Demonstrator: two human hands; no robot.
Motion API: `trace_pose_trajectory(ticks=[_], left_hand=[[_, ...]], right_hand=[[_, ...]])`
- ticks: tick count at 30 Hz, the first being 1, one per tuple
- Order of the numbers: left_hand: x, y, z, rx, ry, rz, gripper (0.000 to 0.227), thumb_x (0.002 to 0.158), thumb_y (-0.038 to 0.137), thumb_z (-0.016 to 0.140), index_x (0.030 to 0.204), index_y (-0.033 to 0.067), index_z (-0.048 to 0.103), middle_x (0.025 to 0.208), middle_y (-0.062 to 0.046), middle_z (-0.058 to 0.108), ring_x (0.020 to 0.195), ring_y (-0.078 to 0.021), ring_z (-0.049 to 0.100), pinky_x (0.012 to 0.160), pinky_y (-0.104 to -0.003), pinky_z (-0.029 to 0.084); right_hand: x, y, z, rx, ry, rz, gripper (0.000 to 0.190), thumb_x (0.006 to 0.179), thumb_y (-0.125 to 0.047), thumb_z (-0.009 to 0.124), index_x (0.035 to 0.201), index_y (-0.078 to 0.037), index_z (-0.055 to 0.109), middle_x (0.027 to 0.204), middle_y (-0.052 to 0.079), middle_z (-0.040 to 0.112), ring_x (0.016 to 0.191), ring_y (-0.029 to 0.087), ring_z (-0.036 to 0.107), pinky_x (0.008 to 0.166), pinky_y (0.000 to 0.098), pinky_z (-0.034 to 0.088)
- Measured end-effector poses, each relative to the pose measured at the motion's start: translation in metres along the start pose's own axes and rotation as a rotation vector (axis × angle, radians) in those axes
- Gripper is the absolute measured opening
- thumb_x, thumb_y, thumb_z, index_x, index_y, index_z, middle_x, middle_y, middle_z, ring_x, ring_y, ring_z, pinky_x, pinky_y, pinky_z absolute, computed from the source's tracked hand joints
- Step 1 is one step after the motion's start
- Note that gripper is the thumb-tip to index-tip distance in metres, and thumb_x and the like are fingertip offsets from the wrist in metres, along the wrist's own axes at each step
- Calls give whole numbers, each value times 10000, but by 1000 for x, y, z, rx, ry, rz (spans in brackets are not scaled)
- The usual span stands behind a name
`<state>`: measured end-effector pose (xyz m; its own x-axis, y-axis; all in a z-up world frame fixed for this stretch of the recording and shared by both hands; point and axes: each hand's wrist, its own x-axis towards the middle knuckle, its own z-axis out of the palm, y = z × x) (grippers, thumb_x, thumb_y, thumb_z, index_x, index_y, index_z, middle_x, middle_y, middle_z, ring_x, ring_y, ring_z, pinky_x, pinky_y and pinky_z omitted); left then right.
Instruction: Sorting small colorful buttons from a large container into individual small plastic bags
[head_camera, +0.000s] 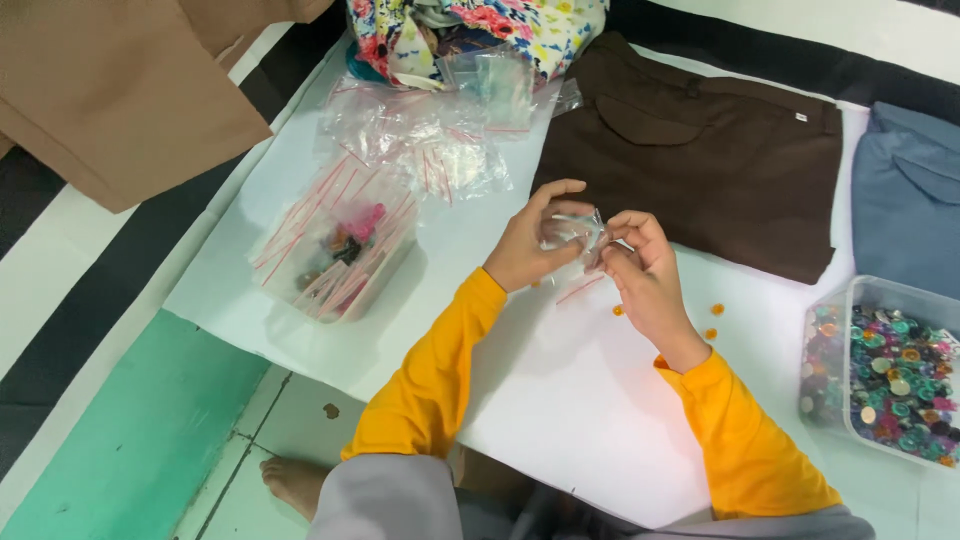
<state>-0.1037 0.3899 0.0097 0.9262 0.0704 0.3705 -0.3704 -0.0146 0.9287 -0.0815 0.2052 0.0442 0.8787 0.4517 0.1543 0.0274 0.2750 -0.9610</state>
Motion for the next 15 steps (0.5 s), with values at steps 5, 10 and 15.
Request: trace_pose_trajectory(ticks=[5, 10, 15], left_hand=[[29, -15, 2, -65, 42, -89, 416, 826, 84, 843, 1221, 98, 716, 1007, -82, 783, 900, -104, 730, 825, -235, 606], [35, -30, 7, -147, 312, -46, 275, 901, 74, 797, 1161, 72, 708, 1009, -87, 754, 827, -94, 735, 763, -233, 627], [9, -8, 8, 473, 394, 184, 571, 845, 88, 720, 1377, 137, 520, 1278, -57, 643, 1195, -216, 612, 988, -380, 489]], right_hand=[[-4, -11, -22, 10, -22, 34, 374, 972, -9, 539, 1332, -32, 437, 1036, 118, 612, 884, 192, 688, 759, 308, 597], [0, -4, -44, -48, -94, 139, 158, 930, -11, 682, 1078, 42, 673, 876, 154, 673, 749, 234, 711, 655, 342, 603], [10, -25, -50, -389, -29, 18, 106, 998, -84, 668, 985, -11, 743, 661, 98, 615, 644, 132, 597, 674, 275, 548]])
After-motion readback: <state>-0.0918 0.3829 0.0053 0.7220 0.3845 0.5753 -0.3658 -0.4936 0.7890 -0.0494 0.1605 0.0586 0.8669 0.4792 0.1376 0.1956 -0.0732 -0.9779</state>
